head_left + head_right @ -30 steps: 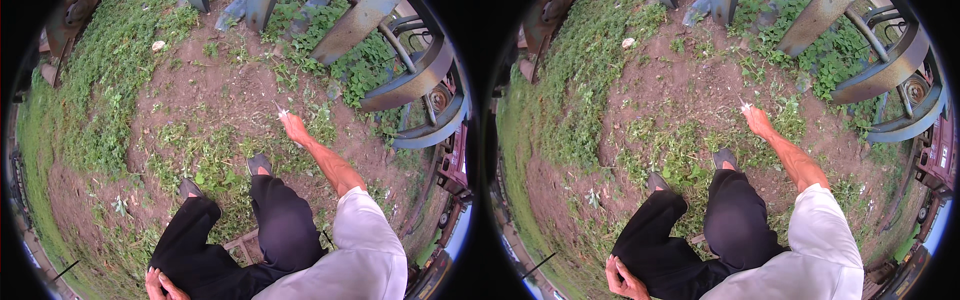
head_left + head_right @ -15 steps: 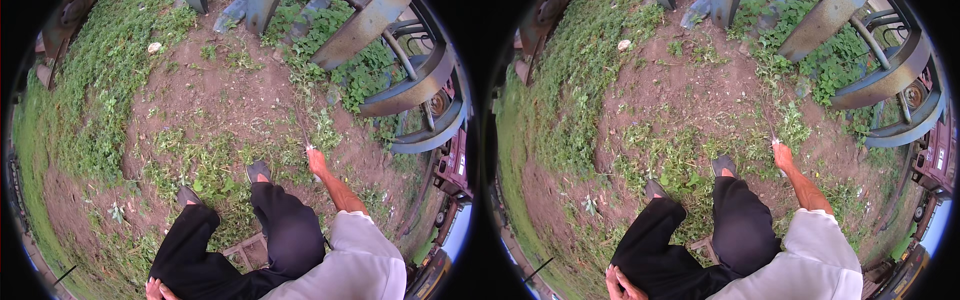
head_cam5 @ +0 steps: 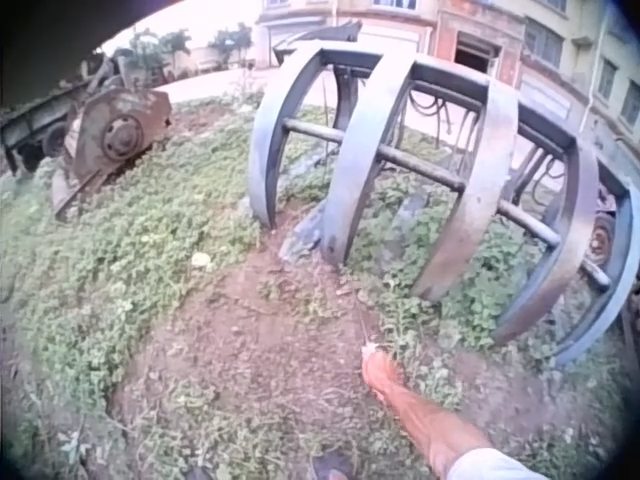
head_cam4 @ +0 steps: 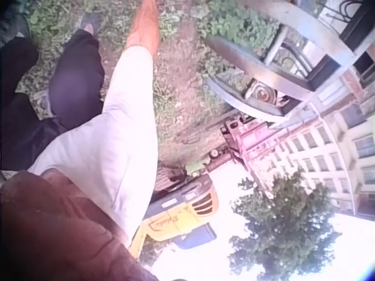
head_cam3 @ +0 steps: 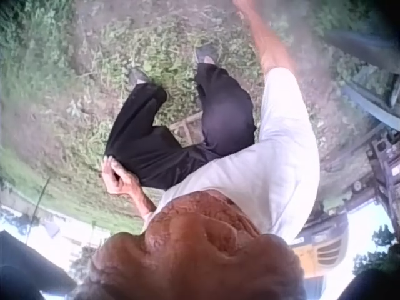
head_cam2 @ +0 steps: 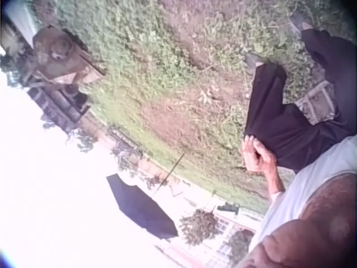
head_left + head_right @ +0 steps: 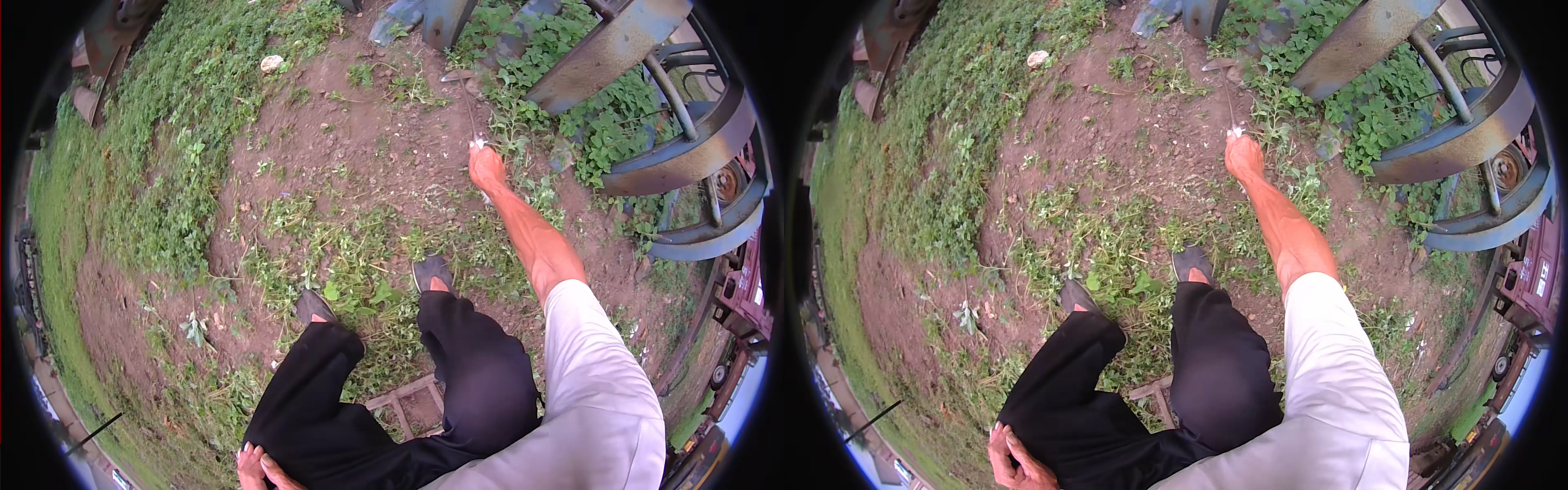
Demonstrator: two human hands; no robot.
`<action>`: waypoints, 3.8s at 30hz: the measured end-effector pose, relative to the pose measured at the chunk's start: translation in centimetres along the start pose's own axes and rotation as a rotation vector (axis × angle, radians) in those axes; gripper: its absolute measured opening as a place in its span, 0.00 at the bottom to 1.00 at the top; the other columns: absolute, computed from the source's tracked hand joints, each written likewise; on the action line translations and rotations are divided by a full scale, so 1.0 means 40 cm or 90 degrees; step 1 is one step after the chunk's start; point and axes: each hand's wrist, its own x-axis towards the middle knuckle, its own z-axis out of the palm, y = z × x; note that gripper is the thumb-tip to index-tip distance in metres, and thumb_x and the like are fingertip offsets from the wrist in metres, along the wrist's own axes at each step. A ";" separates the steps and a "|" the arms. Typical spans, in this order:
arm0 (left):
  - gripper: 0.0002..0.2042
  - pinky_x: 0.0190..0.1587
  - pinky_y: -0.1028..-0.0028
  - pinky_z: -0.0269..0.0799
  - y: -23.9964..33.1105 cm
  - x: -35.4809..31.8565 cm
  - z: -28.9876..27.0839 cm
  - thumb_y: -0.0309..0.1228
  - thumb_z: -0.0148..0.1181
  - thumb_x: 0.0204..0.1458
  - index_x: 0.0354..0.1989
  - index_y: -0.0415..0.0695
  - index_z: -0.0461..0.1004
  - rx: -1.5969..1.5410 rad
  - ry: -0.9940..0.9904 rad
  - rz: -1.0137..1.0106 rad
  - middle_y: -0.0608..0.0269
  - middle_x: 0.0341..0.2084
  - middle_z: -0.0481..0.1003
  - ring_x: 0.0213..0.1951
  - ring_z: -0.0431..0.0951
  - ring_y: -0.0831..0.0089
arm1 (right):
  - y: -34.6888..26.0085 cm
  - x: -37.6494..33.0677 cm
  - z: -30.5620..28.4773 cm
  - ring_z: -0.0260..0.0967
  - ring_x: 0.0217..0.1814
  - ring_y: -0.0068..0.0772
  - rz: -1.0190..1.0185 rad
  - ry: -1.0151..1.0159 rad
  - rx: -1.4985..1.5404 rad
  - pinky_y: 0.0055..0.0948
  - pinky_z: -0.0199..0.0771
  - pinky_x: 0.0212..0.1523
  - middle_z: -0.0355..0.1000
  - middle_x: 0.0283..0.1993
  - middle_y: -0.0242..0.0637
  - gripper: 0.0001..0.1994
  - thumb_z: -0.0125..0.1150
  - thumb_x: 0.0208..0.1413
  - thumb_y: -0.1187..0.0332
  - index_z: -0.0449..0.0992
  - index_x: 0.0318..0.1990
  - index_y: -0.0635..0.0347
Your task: The recorder is sitting on a stool and using a sickle to cut weeds and grass from the ground.
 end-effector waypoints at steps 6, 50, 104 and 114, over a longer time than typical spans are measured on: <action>0.08 0.50 0.62 0.76 0.019 0.012 -0.007 0.23 0.59 0.58 0.38 0.30 0.80 0.004 0.013 -0.017 0.45 0.38 0.81 0.42 0.82 0.54 | 0.155 -0.344 0.026 0.74 0.37 0.69 0.028 -0.203 0.039 0.60 0.71 0.38 0.74 0.30 0.63 0.19 0.53 0.64 0.58 0.73 0.34 0.70; 0.10 0.33 0.55 0.74 0.004 -0.113 -0.165 0.33 0.62 0.50 0.26 0.37 0.76 -0.073 -0.257 0.361 0.46 0.24 0.76 0.31 0.79 0.48 | -0.175 -0.579 -0.790 0.62 0.15 0.22 0.081 -0.209 0.616 0.23 0.63 0.13 0.68 0.23 0.32 0.14 0.55 0.65 0.54 0.68 0.38 0.54; 0.09 0.44 0.56 0.73 -0.098 0.132 -0.004 0.30 0.56 0.45 0.29 0.37 0.76 -0.175 -0.338 0.265 0.57 0.21 0.72 0.28 0.74 0.64 | -0.886 -0.724 0.440 0.75 0.32 0.63 -0.252 -0.409 0.202 0.53 0.68 0.30 0.73 0.25 0.59 0.14 0.51 0.65 0.62 0.70 0.37 0.68; 0.08 0.37 0.63 0.68 -0.122 0.155 -0.008 0.30 0.56 0.45 0.29 0.38 0.76 -0.132 -0.316 0.253 0.59 0.20 0.71 0.26 0.72 0.66 | -0.913 -0.949 0.539 0.75 0.32 0.68 -0.324 -0.530 0.158 0.58 0.71 0.32 0.73 0.28 0.65 0.16 0.51 0.64 0.63 0.70 0.36 0.73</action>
